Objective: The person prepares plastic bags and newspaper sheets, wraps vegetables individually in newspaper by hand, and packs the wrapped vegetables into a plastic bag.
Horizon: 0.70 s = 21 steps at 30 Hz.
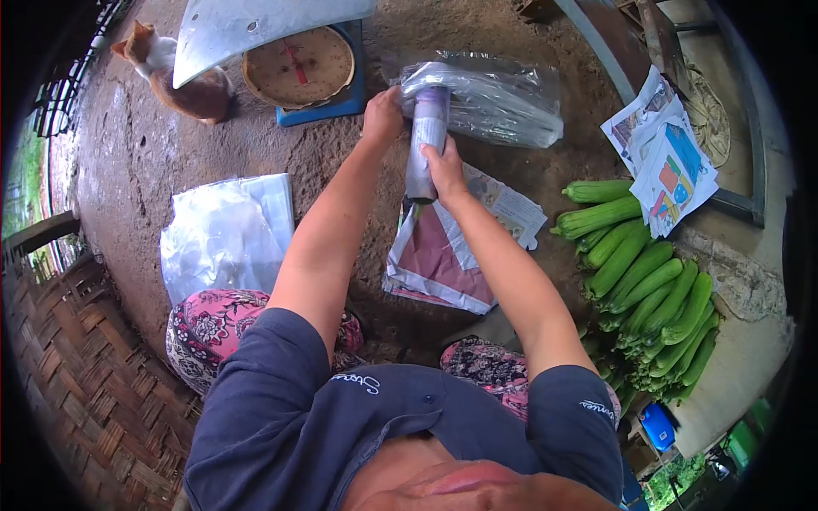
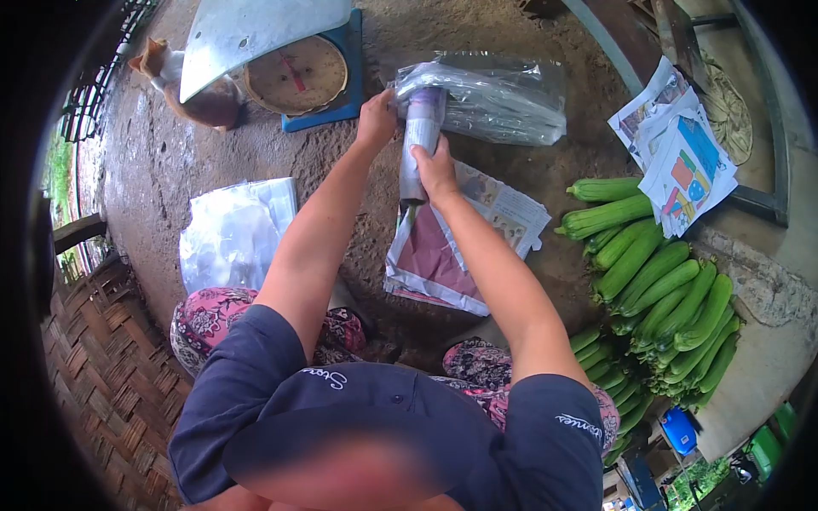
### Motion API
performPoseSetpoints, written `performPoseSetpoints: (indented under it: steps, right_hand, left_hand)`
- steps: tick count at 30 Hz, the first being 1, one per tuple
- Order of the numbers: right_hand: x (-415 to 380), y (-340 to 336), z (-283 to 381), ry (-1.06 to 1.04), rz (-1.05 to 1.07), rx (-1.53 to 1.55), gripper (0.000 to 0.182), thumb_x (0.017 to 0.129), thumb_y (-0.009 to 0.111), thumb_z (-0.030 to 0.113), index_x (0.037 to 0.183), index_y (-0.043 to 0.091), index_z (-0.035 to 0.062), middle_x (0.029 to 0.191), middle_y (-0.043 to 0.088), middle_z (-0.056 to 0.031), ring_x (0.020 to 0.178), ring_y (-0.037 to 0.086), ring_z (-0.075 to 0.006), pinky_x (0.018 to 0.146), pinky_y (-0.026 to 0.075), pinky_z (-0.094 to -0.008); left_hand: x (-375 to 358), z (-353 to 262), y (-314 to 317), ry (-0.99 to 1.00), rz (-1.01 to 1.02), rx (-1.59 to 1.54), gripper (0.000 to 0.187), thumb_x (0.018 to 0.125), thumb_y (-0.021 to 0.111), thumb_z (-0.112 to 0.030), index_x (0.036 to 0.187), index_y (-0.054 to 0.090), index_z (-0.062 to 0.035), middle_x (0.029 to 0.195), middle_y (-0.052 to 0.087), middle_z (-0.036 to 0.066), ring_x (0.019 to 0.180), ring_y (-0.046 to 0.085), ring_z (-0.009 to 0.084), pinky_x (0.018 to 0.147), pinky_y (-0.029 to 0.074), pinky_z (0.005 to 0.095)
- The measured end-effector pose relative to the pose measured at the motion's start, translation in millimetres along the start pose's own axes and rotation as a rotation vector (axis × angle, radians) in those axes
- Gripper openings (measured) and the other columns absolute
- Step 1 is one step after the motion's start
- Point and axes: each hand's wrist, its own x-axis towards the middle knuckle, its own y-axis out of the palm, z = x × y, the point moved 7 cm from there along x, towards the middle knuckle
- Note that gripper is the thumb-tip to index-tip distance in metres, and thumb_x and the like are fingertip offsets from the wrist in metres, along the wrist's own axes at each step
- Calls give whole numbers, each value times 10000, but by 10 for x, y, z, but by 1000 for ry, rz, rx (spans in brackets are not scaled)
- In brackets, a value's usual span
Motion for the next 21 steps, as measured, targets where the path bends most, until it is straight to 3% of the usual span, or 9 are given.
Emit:
performPoseSetpoints:
  steps: [3, 6, 10, 15, 21]
  right_hand:
    - [35, 61, 273, -147, -102, -444, 810, 677, 730, 322, 1341, 372, 29, 1194, 541, -248, 1072, 562, -417, 906, 464, -455]
    - [-55, 118, 355, -119, -82, -564, 846, 669, 754, 306, 1361, 345, 44, 1183, 504, -219, 1071, 547, -412, 891, 466, -463]
    - [-134, 233, 294, -183, -139, -581, 864, 667, 766, 296, 1374, 335, 50, 1164, 475, -201, 1069, 530, -397, 883, 465, -465]
    - [-326, 355, 206, -243, -181, -563, 879, 670, 771, 280, 1397, 330, 57, 1167, 470, -195, 1099, 503, -386, 889, 465, -452]
    - [-436, 439, 214, -252, -212, -605, 883, 675, 788, 259, 1406, 325, 81, 1134, 454, -174, 1063, 515, -371, 856, 483, -446]
  left_hand:
    - [-16, 96, -31, -25, 42, 45, 340, 781, 560, -32, 1118, 606, -32, 1045, 641, 219, 983, 611, 388, 844, 487, 425]
    - [-17, 142, -92, 46, -11, 52, 385, 782, 573, -67, 1166, 588, -50, 1050, 643, 216, 975, 614, 390, 840, 487, 433]
    - [-8, 31, -239, 206, -196, -85, 469, 773, 556, -62, 1241, 565, -87, 1079, 644, 210, 974, 623, 376, 849, 488, 432]
    - [166, 101, -72, -79, 174, -247, 532, 763, 523, -47, 1295, 528, -33, 1267, 572, 195, 1165, 553, 311, 979, 428, 356]
    - [313, 157, 81, -23, 112, -342, 532, 749, 541, -130, 1274, 552, -43, 1411, 418, 236, 1294, 431, 367, 1090, 332, 364]
